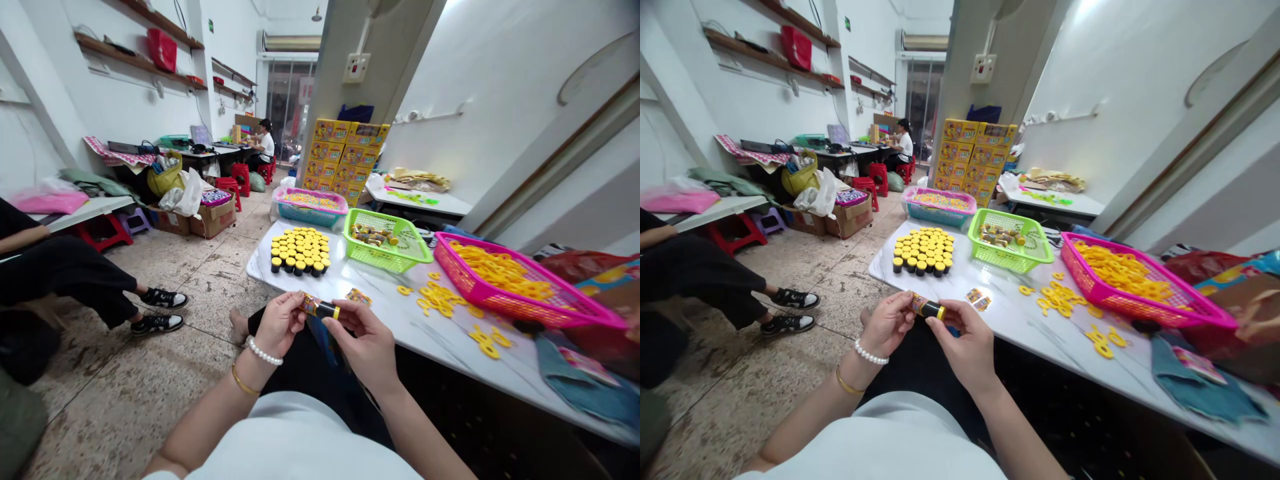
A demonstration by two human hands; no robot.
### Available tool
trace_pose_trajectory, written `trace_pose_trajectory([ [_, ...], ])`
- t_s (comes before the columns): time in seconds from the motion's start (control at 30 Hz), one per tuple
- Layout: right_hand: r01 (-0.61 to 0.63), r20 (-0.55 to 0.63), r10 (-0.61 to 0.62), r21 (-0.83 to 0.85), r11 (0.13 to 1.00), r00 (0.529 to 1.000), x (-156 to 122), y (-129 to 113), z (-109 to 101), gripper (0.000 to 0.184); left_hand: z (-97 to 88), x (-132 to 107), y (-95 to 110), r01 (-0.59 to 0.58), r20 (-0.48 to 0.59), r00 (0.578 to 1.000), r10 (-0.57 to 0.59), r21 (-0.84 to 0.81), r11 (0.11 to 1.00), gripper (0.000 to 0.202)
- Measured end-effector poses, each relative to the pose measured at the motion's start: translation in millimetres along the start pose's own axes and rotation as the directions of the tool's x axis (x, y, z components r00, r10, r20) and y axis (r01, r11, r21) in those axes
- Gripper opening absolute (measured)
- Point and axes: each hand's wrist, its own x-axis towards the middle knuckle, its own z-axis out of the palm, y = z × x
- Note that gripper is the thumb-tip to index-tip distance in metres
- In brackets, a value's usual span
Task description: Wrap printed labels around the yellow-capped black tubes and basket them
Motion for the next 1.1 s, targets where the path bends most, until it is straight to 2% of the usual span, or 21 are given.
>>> trace_pose_trajectory([
  [0.1, -0.144, -0.012, 0.146, 0.115, 0.983, 0.989, 4, 6, 5, 0.029, -3.9, 3, -4, -0.040, -0.007, 0.999, 0.040, 0.061, 0.997, 0.042],
  [0.23, -0.289, 0.116, 0.265, 0.345, 0.893, 0.957, 6, 6, 11, 0.029, -10.2, 6, -9, -0.129, -0.032, 0.990, 0.138, 0.188, 0.974, 0.041],
  [0.3, -0.306, 0.108, 0.286, 0.373, 0.876, 0.952, 5, 4, 9, 0.030, -12.6, 5, -9, -0.205, -0.073, 0.971, 0.230, 0.254, 0.945, 0.041],
  [0.37, -0.276, 0.042, 0.280, 0.354, 0.894, 0.959, 5, 3, 6, 0.032, -14.0, 4, -7, -0.244, -0.085, 0.956, 0.280, 0.294, 0.924, 0.048],
  [0.43, -0.234, -0.007, 0.248, 0.305, 0.923, 0.969, 6, 2, 3, 0.034, -14.7, 3, -5, -0.190, 0.013, 0.981, 0.194, 0.283, 0.940, 0.058],
  [0.5, -0.202, 0.019, 0.203, 0.232, 0.951, 0.979, 8, 3, 2, 0.034, -14.9, 3, -5, -0.083, 0.148, 0.988, 0.048, 0.238, 0.968, 0.054],
  [0.53, -0.192, 0.058, 0.184, 0.195, 0.962, 0.981, 9, 5, 2, 0.033, -15.0, 3, -5, -0.043, 0.182, 0.983, 0.004, 0.212, 0.976, 0.049],
  [0.63, -0.167, 0.143, 0.149, 0.124, 0.978, 0.978, 11, 8, 3, 0.031, -16.4, 6, -7, -0.030, 0.165, 0.986, 0.000, 0.175, 0.984, 0.042],
  [0.77, -0.121, 0.119, 0.117, 0.022, 0.992, 0.986, 6, 14, 0, 0.029, -22.3, 11, -7, 0.001, 0.194, 0.980, -0.046, 0.228, 0.974, 0.045],
  [0.9, -0.069, 0.136, 0.074, -0.048, 0.997, 0.988, 1, 20, -2, 0.033, -29.3, 16, -9, -0.008, 0.158, 0.987, -0.036, 0.267, 0.964, 0.039],
  [0.93, -0.087, 0.133, 0.092, -0.047, 0.995, 0.987, 1, 21, -1, 0.031, -30.3, 16, -10, -0.035, 0.154, 0.988, -0.009, 0.282, 0.959, 0.035],
  [1.0, -0.200, 0.132, 0.198, 0.004, 0.980, 0.971, 3, 23, 2, 0.026, -31.7, 17, -13, -0.120, 0.154, 0.985, 0.073, 0.324, 0.938, 0.029],
  [1.1, -0.449, 0.206, 0.415, 0.160, 0.879, 0.886, 10, 26, 8, 0.028, -33.0, 15, -14, -0.242, 0.153, 0.969, 0.194, 0.437, 0.866, 0.025],
])
